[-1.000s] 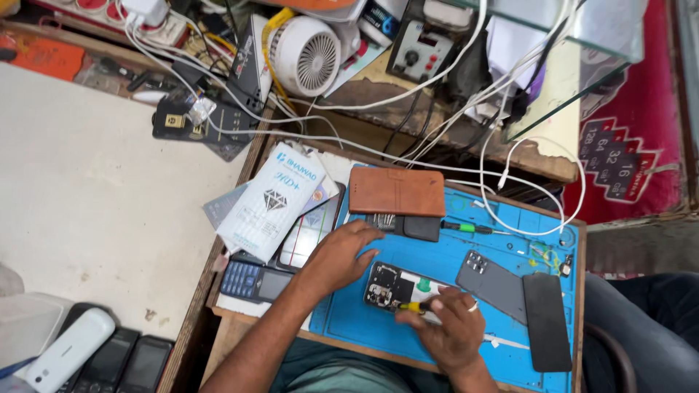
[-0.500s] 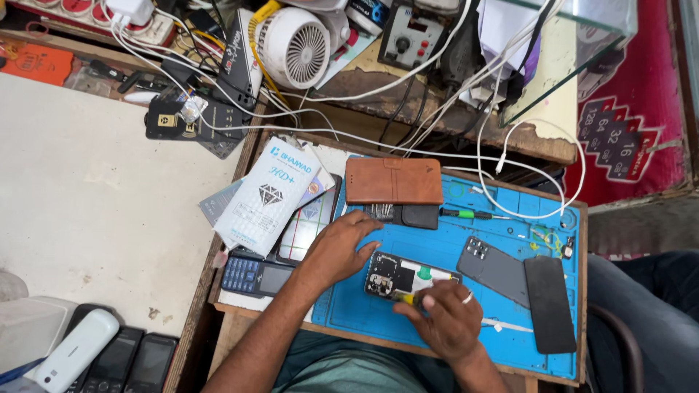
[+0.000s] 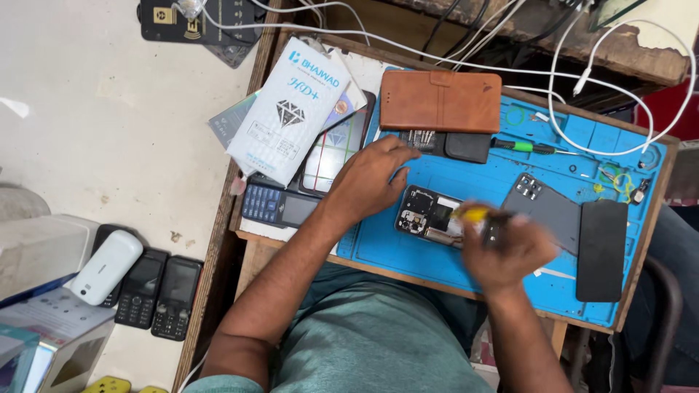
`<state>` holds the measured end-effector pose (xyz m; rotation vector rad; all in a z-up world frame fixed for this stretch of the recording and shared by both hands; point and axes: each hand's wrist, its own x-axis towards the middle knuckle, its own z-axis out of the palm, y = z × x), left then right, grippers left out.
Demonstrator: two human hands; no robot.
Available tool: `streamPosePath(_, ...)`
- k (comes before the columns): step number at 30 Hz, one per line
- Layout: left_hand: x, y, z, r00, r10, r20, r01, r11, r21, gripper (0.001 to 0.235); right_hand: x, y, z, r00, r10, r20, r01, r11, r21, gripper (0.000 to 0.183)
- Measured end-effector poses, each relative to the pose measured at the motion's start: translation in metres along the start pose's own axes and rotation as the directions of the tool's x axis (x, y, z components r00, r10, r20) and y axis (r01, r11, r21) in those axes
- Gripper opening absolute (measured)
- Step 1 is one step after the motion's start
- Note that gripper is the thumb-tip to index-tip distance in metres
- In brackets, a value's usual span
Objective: The person works on a disassembled smartphone on a blue workbench, using a screwdriver to adjust internal components and connectors. The person repeatedly probes and manipulates parts near the battery and camera area while the phone remains open.
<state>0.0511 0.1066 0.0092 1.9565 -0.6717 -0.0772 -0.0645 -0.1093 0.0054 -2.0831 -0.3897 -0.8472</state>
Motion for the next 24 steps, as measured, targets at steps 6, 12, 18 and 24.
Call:
streamPosePath(6, -0.001, 0.003, -0.002, 1.0, -0.023, -0.004, 0.023, 1.0, -0.007, 0.027, 0.025, 0.033, 0.011, 0.988, 0.149, 0.04, -0.15, 0.989, 0.008, 0.062)
streamPosePath(12, -0.001, 0.0, -0.001, 1.0, 0.012, -0.017, -0.012, 1.0, -0.008, 0.021, 0.026, 0.032, 0.029, 0.986, 0.154, 0.064, -0.155, 0.988, 0.009, 0.059)
streamPosePath(18, -0.002, 0.003, -0.003, 1.0, 0.011, 0.023, -0.011, 1.0, 0.026, 0.021, 0.025, 0.031, 0.017, 0.99, 0.138, 0.042, -0.141, 0.987, 0.072, 0.056)
streamPosePath(24, -0.001, 0.008, -0.003, 0.999, -0.008, 0.051, 0.01, 1.0, -0.028, 0.024, 0.02, 0.029, 0.014, 0.993, 0.112, 0.022, -0.114, 0.982, 0.149, 0.05)
